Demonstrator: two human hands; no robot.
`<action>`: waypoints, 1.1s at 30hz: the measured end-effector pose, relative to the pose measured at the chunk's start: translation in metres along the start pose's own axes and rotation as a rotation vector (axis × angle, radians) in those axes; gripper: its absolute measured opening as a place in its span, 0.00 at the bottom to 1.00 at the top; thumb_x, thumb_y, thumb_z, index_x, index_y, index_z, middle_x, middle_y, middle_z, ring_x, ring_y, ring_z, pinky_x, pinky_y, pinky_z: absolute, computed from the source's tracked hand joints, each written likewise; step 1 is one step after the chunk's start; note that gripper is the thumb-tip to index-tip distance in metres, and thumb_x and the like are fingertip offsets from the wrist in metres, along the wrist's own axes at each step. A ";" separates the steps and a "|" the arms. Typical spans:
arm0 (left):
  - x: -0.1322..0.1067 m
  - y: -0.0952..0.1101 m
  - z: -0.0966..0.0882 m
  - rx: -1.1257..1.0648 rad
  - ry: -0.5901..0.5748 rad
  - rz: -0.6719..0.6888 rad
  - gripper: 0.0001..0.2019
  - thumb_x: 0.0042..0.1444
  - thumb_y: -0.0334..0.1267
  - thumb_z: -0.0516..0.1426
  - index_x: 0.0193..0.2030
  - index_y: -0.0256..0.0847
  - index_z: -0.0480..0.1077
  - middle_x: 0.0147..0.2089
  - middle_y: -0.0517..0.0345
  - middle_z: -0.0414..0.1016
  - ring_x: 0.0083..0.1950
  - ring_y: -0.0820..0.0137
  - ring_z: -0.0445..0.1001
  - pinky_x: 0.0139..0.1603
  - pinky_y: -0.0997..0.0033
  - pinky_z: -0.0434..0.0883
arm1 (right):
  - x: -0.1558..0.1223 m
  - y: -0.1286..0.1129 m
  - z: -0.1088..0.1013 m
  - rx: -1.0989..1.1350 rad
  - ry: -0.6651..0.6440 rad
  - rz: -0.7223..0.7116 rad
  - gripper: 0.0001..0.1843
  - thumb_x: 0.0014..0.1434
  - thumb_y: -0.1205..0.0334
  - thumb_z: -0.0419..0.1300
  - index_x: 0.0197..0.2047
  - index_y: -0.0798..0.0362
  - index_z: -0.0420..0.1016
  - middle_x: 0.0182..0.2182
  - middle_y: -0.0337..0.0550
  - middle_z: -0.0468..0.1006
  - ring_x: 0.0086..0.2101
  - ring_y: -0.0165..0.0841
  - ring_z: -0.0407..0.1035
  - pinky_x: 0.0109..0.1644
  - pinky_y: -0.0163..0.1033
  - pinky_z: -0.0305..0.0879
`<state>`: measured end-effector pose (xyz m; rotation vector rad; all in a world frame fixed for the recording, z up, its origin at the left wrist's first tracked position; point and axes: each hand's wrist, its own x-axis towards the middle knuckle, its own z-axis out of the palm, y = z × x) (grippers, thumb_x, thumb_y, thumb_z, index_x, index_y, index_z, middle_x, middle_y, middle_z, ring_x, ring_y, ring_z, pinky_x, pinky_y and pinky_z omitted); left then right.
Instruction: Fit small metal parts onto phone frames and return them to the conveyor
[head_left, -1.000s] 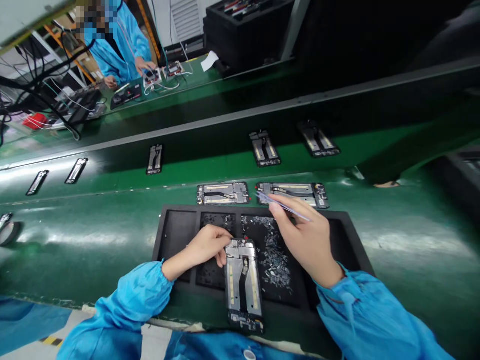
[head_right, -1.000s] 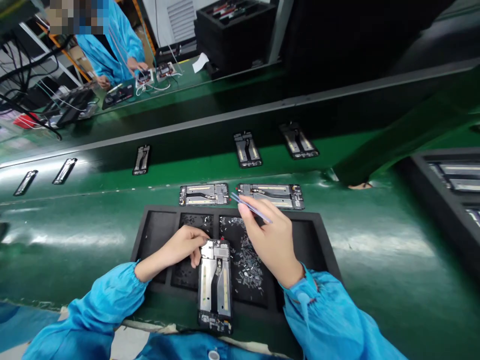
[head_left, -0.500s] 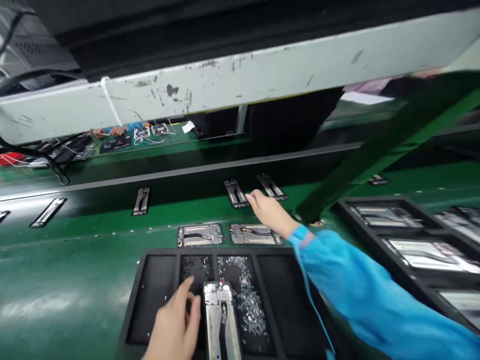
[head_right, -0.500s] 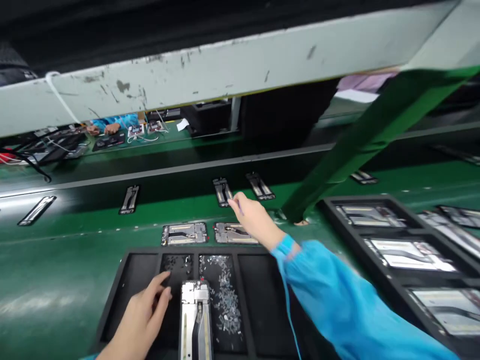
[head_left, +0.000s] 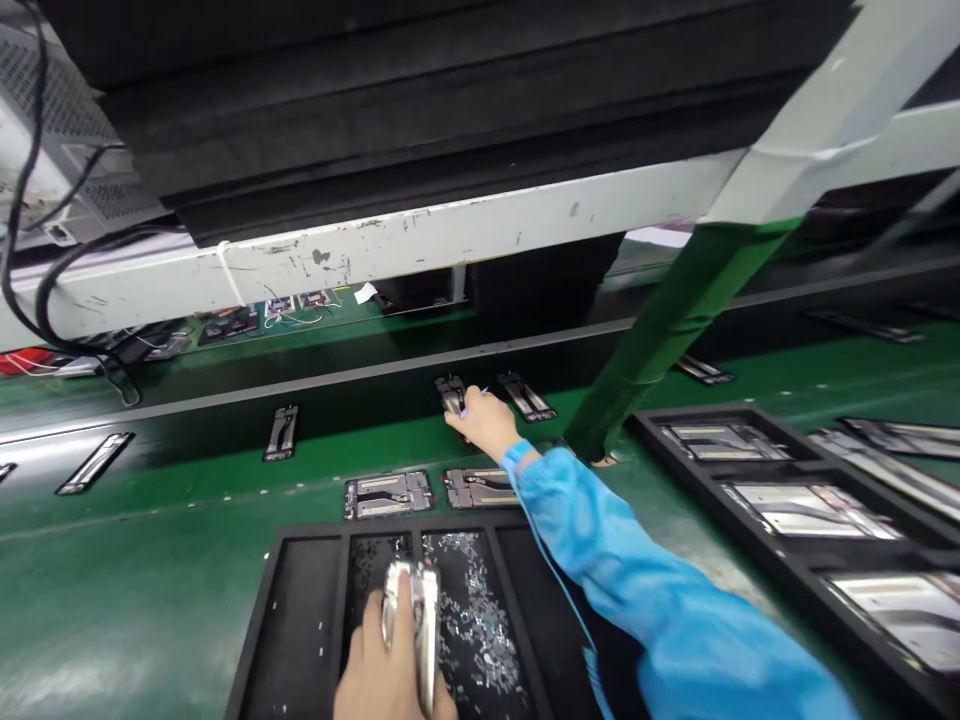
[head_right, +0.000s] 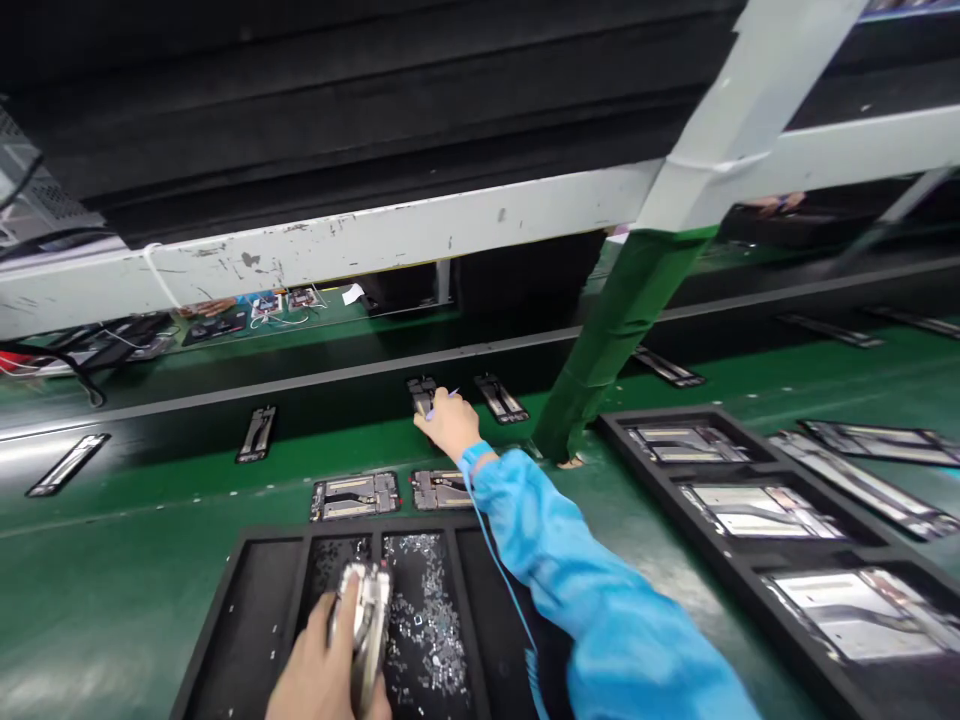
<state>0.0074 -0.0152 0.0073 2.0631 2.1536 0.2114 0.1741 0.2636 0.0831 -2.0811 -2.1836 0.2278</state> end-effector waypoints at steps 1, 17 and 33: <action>0.014 -0.006 -0.018 -0.028 -0.003 0.021 0.43 0.52 0.34 0.58 0.76 0.39 0.50 0.67 0.35 0.64 0.59 0.47 0.74 0.55 0.55 0.75 | -0.023 0.003 -0.004 -0.003 0.024 -0.027 0.25 0.65 0.50 0.61 0.55 0.62 0.69 0.47 0.59 0.75 0.46 0.44 0.74 0.48 0.46 0.71; 0.290 0.002 -0.031 -0.050 0.018 -0.222 0.20 0.67 0.44 0.59 0.60 0.37 0.68 0.59 0.46 0.70 0.55 0.61 0.74 0.54 0.54 0.75 | -0.265 -0.040 0.066 0.019 -0.188 -0.237 0.17 0.60 0.49 0.66 0.40 0.54 0.73 0.28 0.53 0.78 0.24 0.47 0.77 0.22 0.41 0.65; 0.089 -0.037 -0.026 -0.284 -0.299 0.671 0.20 0.61 0.51 0.63 0.53 0.39 0.74 0.50 0.50 0.74 0.53 0.60 0.70 0.56 0.61 0.66 | -0.180 0.029 0.087 1.111 -0.293 -0.099 0.26 0.63 0.40 0.58 0.27 0.54 0.76 0.21 0.41 0.75 0.19 0.30 0.66 0.22 0.36 0.62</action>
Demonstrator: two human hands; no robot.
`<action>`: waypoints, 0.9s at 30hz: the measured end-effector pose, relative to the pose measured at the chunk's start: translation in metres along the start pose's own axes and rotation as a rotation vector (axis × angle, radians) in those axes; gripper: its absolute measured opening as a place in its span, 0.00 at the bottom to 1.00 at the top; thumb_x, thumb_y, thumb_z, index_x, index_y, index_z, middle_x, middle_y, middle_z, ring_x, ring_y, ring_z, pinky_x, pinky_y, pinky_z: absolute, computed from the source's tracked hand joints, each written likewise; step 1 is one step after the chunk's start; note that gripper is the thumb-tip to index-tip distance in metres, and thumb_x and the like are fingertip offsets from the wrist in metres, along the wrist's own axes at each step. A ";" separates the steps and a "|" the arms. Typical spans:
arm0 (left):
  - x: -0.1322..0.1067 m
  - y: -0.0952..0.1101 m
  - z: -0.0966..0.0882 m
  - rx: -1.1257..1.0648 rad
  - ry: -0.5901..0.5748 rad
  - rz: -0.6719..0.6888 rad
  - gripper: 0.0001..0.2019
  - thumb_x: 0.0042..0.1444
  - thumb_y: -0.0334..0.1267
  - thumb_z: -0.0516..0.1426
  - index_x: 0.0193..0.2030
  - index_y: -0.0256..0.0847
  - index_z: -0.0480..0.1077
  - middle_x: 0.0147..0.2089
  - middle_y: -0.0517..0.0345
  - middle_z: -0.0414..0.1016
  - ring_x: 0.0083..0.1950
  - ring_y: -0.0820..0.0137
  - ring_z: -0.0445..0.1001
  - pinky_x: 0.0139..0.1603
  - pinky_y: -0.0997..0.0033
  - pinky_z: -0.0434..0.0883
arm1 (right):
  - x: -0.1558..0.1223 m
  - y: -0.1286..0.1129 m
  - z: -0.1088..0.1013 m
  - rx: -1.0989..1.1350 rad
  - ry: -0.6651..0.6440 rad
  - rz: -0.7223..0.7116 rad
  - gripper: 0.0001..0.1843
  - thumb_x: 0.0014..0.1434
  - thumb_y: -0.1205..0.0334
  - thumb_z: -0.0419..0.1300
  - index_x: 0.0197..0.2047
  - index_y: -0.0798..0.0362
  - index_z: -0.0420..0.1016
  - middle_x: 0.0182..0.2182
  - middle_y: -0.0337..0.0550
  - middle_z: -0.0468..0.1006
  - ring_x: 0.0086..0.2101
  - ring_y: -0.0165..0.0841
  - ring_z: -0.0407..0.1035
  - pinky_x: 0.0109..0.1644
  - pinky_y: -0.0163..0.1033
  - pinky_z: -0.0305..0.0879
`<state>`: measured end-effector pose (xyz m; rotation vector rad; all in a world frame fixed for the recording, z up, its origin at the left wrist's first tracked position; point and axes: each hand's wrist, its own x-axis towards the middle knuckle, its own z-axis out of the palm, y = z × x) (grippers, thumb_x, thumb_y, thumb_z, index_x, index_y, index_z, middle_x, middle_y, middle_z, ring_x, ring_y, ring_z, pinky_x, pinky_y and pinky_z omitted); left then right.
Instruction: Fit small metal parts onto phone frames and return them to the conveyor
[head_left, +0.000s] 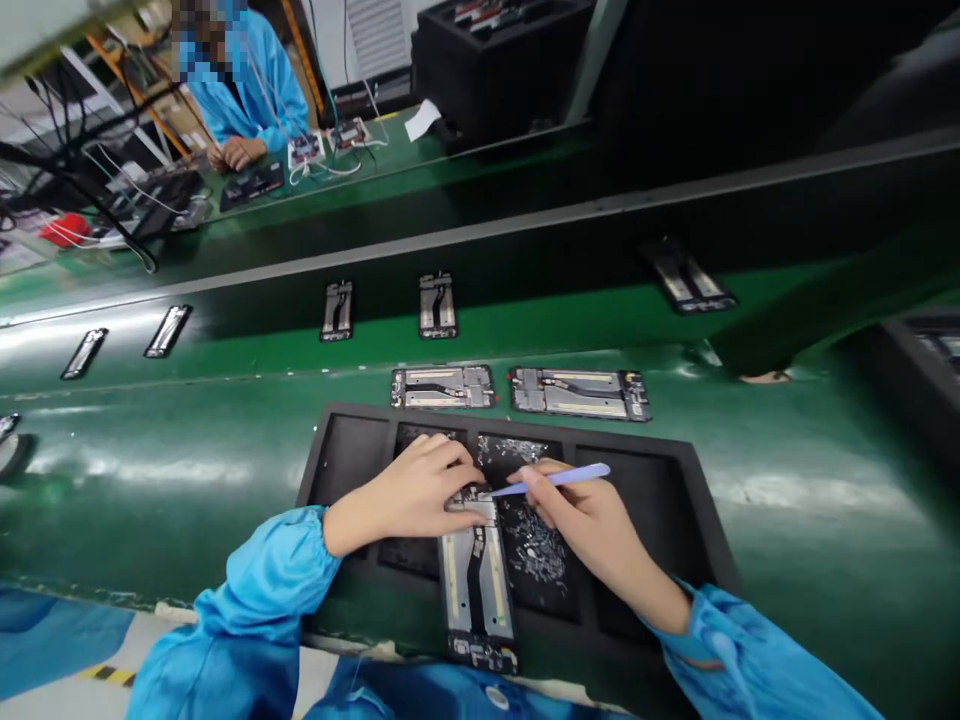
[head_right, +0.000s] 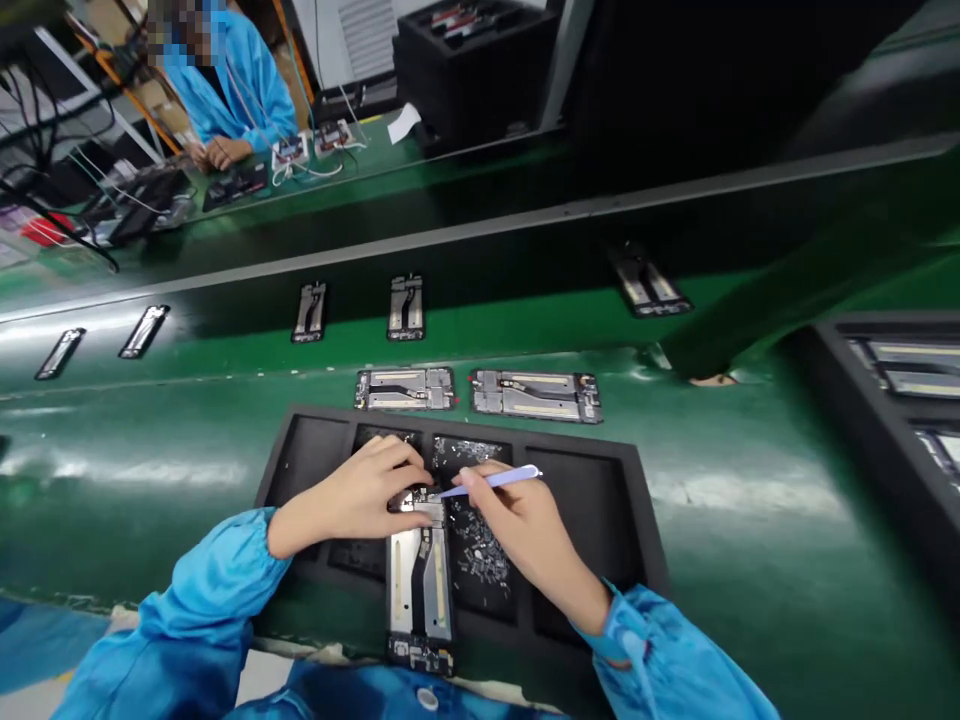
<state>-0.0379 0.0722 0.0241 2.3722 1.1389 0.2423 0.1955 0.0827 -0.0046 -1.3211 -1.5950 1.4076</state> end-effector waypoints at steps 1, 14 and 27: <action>-0.001 0.000 0.003 0.021 -0.007 0.018 0.21 0.62 0.52 0.62 0.52 0.39 0.74 0.50 0.49 0.73 0.52 0.60 0.70 0.54 0.61 0.66 | -0.001 0.000 0.000 -0.043 0.025 -0.013 0.26 0.64 0.40 0.57 0.27 0.53 0.75 0.21 0.40 0.75 0.19 0.30 0.66 0.22 0.36 0.61; 0.000 -0.007 0.013 0.028 0.002 0.057 0.18 0.66 0.49 0.59 0.53 0.37 0.70 0.49 0.52 0.72 0.47 0.63 0.74 0.48 0.64 0.68 | -0.001 -0.003 0.005 -0.044 0.066 0.071 0.20 0.62 0.42 0.61 0.32 0.51 0.73 0.19 0.40 0.78 0.18 0.33 0.72 0.23 0.36 0.69; 0.003 -0.008 0.017 -0.016 0.037 0.049 0.14 0.70 0.46 0.55 0.51 0.37 0.71 0.46 0.52 0.72 0.46 0.66 0.75 0.49 0.65 0.72 | 0.002 -0.002 0.008 0.206 0.147 0.136 0.23 0.59 0.43 0.66 0.47 0.54 0.75 0.22 0.40 0.79 0.21 0.33 0.72 0.26 0.37 0.72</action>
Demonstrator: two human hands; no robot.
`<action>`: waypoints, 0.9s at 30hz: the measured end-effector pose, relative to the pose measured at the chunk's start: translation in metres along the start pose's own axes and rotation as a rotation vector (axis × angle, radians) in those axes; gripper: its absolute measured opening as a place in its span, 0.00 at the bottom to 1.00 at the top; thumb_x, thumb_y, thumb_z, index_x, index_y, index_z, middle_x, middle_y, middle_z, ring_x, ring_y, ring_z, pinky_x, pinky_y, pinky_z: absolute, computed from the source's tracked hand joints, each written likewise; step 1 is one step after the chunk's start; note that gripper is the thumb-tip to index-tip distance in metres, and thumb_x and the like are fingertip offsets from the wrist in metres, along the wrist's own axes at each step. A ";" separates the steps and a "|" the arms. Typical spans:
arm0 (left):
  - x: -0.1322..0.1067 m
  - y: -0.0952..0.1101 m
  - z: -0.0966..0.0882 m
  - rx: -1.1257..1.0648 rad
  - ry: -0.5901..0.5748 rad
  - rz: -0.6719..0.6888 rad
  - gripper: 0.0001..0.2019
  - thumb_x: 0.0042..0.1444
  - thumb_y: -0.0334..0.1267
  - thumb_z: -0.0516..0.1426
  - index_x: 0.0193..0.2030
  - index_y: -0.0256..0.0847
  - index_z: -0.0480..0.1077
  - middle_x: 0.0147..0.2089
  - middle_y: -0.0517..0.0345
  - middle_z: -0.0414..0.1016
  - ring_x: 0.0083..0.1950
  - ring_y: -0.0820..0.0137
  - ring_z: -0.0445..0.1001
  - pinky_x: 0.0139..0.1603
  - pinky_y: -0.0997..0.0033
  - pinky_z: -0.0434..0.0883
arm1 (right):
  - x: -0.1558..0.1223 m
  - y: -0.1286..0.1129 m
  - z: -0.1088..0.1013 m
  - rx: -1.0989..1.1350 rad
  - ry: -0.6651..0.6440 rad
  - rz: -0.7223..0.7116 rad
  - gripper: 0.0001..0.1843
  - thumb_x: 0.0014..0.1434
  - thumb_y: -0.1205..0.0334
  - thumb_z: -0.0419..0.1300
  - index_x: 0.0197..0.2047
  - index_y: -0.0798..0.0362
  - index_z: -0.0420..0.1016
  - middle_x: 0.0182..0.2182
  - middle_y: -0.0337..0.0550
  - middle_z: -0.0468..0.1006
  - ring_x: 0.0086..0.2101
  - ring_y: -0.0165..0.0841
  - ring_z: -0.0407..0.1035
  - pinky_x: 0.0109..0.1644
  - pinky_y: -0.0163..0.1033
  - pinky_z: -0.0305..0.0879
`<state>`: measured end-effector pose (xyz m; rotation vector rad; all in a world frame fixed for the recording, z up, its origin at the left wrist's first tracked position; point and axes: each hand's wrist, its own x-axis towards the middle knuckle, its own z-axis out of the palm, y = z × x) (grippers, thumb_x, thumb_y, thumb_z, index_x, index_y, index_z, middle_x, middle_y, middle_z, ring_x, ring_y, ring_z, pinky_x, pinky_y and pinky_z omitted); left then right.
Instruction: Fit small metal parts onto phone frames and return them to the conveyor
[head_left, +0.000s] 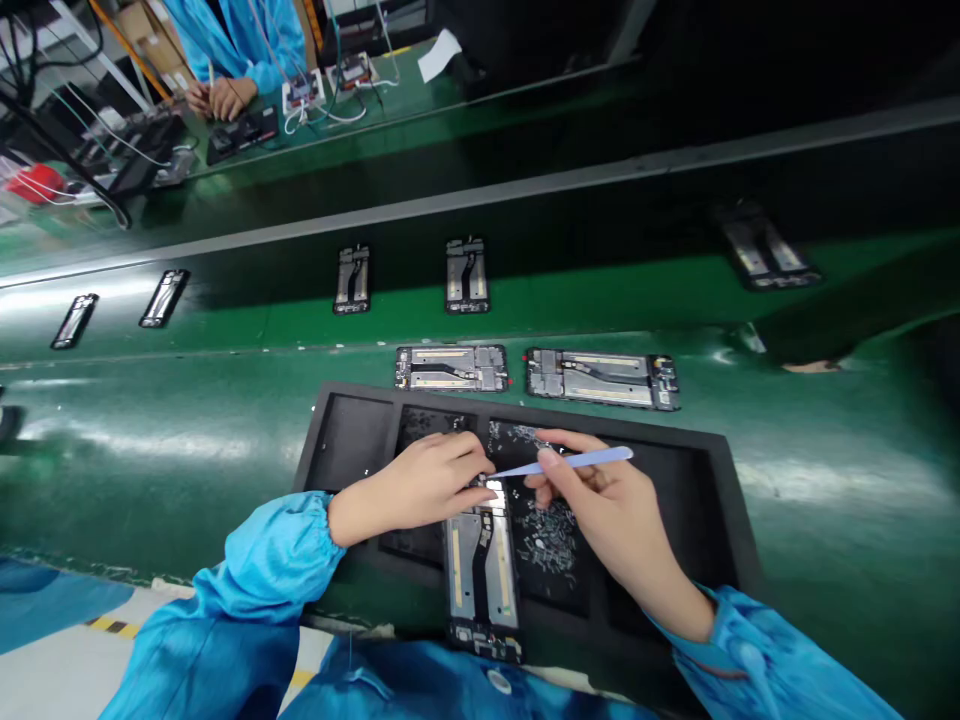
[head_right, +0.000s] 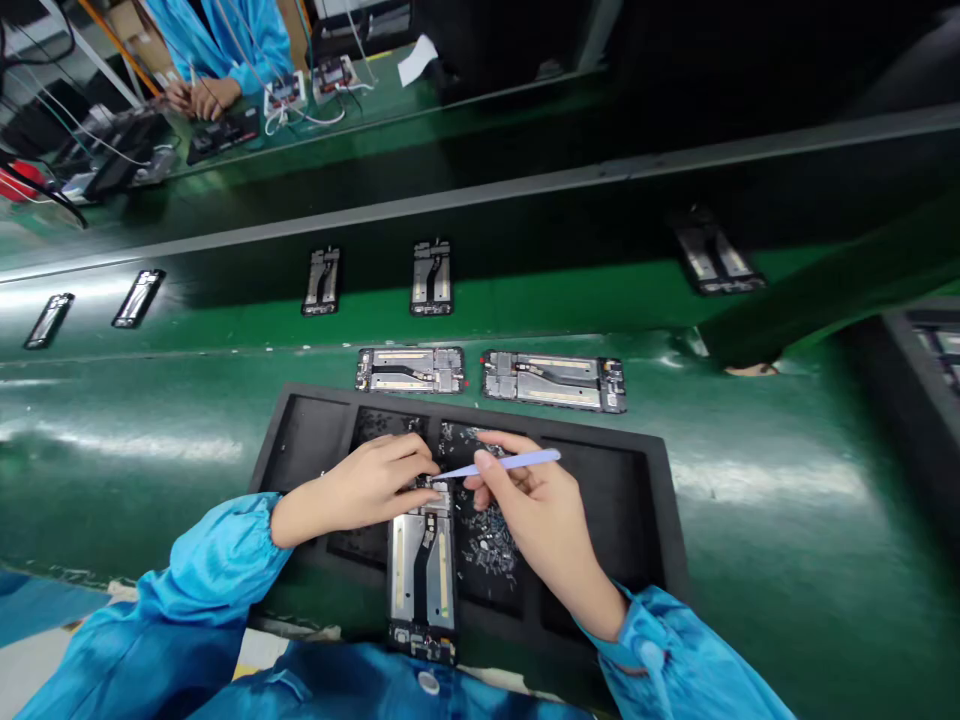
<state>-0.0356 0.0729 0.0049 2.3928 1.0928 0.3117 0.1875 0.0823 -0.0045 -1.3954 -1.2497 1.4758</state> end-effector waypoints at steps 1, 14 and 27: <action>0.000 0.000 0.000 -0.004 0.010 0.001 0.14 0.70 0.45 0.54 0.50 0.37 0.72 0.46 0.53 0.72 0.46 0.66 0.75 0.49 0.65 0.72 | 0.001 0.001 -0.001 0.044 0.032 -0.010 0.23 0.59 0.44 0.66 0.48 0.53 0.75 0.23 0.40 0.79 0.21 0.32 0.72 0.26 0.37 0.71; 0.003 0.000 0.005 0.075 0.165 0.032 0.12 0.72 0.35 0.50 0.44 0.36 0.74 0.42 0.54 0.74 0.43 0.68 0.72 0.46 0.67 0.69 | 0.010 0.008 -0.026 -0.539 0.068 -0.570 0.07 0.67 0.59 0.60 0.42 0.50 0.79 0.37 0.43 0.84 0.36 0.35 0.79 0.42 0.39 0.75; -0.030 0.063 0.038 0.172 0.257 0.398 0.15 0.65 0.45 0.57 0.42 0.33 0.76 0.45 0.48 0.77 0.53 0.57 0.73 0.57 0.56 0.69 | 0.014 0.009 -0.012 -0.636 0.113 -0.448 0.13 0.67 0.51 0.59 0.37 0.50 0.79 0.32 0.40 0.86 0.29 0.34 0.81 0.30 0.34 0.72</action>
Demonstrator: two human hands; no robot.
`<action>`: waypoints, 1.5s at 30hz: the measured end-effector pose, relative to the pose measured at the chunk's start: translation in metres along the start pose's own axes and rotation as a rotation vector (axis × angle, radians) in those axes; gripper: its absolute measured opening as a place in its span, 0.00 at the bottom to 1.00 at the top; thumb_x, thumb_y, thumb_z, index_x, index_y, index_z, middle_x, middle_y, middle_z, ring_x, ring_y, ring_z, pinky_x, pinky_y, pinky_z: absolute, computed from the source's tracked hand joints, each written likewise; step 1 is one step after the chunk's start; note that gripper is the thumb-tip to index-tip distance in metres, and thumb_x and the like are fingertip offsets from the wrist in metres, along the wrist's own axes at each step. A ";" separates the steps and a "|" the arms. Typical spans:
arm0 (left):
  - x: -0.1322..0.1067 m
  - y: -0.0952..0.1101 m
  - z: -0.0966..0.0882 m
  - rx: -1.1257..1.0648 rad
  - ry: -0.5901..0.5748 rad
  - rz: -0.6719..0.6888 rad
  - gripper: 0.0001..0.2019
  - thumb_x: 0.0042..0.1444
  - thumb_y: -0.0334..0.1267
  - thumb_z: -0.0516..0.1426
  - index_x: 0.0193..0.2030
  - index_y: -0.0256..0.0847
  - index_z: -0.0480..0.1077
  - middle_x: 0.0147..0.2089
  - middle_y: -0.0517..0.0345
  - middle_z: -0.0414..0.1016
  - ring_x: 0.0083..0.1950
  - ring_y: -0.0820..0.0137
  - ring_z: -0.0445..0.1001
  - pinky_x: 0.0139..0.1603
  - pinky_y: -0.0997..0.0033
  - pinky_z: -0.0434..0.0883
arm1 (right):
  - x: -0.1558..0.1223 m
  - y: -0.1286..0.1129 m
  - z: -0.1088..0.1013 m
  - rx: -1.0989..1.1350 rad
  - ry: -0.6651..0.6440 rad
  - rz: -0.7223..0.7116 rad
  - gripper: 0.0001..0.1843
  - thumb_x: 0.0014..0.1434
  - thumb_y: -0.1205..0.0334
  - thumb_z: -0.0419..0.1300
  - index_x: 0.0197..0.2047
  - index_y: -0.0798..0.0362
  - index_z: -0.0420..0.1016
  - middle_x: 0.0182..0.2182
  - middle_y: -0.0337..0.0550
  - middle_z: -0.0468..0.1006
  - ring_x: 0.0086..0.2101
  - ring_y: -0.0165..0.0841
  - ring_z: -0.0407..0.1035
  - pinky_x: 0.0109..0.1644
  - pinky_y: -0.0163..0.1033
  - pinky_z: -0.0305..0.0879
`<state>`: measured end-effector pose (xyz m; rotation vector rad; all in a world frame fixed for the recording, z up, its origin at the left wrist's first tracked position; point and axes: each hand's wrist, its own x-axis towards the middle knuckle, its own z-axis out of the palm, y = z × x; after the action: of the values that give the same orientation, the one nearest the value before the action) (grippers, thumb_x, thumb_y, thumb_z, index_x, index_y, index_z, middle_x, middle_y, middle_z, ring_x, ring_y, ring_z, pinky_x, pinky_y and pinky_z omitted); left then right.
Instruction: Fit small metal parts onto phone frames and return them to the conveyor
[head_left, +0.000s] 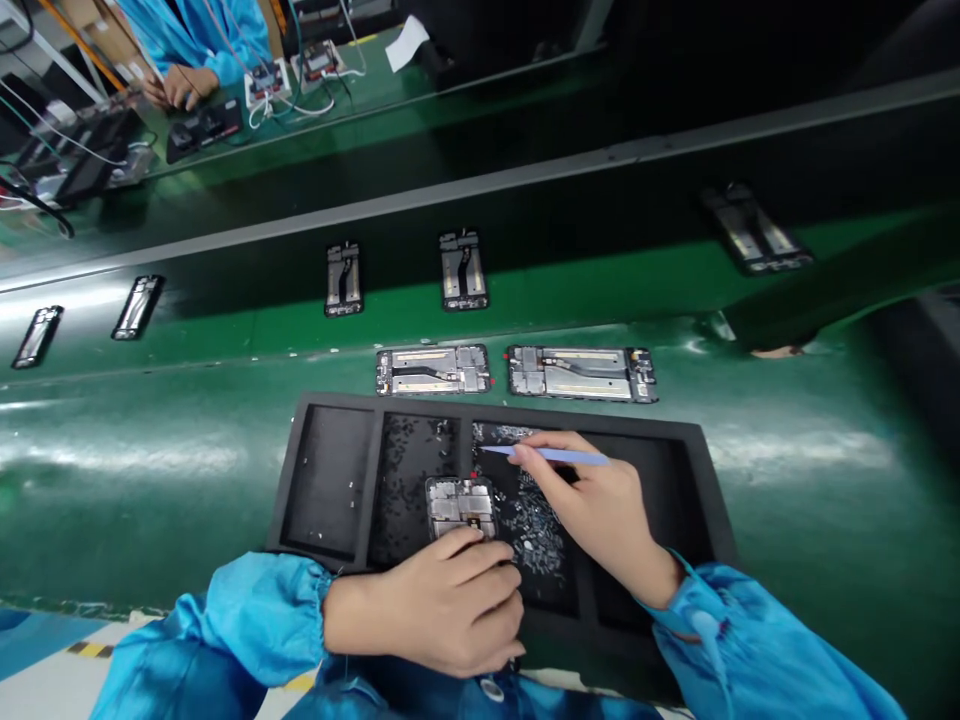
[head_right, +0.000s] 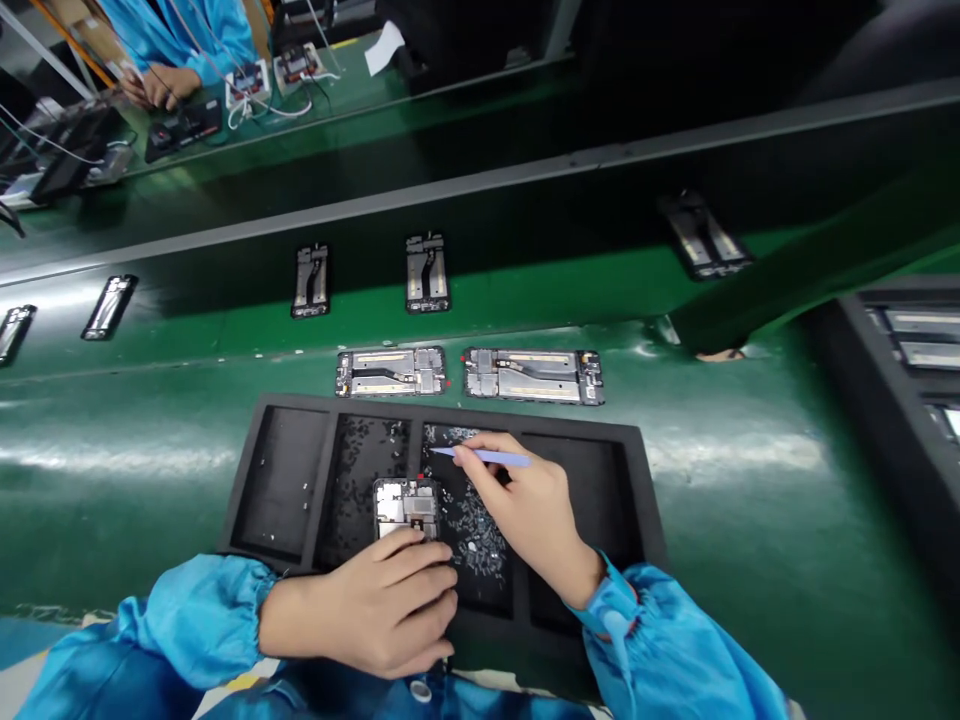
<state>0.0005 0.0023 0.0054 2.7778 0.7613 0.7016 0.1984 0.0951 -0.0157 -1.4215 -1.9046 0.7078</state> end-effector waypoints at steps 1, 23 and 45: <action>-0.001 -0.001 0.002 -0.006 -0.008 -0.010 0.16 0.65 0.46 0.56 0.43 0.33 0.76 0.46 0.47 0.77 0.54 0.56 0.73 0.58 0.55 0.69 | 0.000 -0.001 0.000 -0.006 -0.002 0.015 0.14 0.67 0.50 0.59 0.37 0.50 0.79 0.32 0.40 0.86 0.28 0.34 0.80 0.30 0.34 0.71; -0.008 -0.007 0.013 -0.111 -0.188 0.063 0.31 0.64 0.60 0.50 0.51 0.29 0.73 0.52 0.38 0.74 0.59 0.47 0.69 0.62 0.50 0.63 | 0.005 -0.036 -0.019 0.198 -0.199 -0.068 0.12 0.68 0.56 0.57 0.41 0.49 0.80 0.36 0.45 0.85 0.36 0.38 0.80 0.40 0.41 0.79; -0.010 -0.009 0.013 -0.192 -0.142 0.076 0.26 0.65 0.56 0.52 0.47 0.31 0.75 0.45 0.41 0.74 0.52 0.49 0.71 0.54 0.54 0.65 | 0.031 -0.048 0.004 0.115 -0.630 -0.353 0.08 0.72 0.60 0.51 0.44 0.48 0.71 0.39 0.43 0.80 0.41 0.35 0.77 0.44 0.40 0.75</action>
<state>-0.0041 0.0045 -0.0127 2.6584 0.5346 0.5504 0.1598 0.1120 0.0236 -0.8001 -2.4527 1.1557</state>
